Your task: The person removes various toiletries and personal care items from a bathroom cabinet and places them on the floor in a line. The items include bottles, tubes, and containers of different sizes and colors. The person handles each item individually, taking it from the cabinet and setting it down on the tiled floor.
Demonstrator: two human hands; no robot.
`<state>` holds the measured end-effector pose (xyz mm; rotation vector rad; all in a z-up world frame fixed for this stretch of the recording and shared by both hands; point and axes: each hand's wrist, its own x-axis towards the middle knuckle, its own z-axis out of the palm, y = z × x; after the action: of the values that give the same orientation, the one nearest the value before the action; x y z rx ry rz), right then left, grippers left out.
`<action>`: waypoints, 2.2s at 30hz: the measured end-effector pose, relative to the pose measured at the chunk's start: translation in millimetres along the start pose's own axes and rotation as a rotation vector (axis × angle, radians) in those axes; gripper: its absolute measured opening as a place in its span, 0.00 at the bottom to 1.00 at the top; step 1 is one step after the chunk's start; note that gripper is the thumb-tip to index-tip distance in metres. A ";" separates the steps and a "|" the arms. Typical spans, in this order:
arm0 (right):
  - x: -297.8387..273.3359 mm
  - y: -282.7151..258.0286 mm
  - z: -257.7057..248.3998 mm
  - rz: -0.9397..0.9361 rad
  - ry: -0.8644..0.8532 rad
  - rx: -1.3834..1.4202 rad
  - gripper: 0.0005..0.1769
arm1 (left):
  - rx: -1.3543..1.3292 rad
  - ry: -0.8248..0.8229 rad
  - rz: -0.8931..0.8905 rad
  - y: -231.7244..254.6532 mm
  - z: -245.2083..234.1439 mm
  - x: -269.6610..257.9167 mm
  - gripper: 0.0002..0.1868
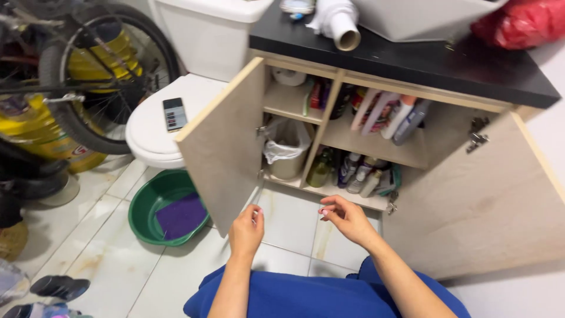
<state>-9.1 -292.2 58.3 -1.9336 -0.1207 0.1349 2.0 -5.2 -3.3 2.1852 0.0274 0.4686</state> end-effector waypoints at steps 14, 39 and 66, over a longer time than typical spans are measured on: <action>-13.3 33.9 -104.6 -0.100 0.360 0.128 0.16 | -0.004 -0.095 0.215 106.0 94.0 0.0 0.11; -3.6 78.6 -171.7 -0.194 0.830 0.773 0.31 | -0.038 -0.335 0.603 353.8 330.7 93.0 0.23; 16.7 95.5 -173.0 0.016 0.811 0.692 0.24 | 0.060 -0.559 0.576 365.6 466.0 215.5 0.30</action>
<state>35.6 -483.4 30.1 -1.1771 0.4311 -0.5348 307.8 -547.5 94.9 2.2934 -0.9160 0.1490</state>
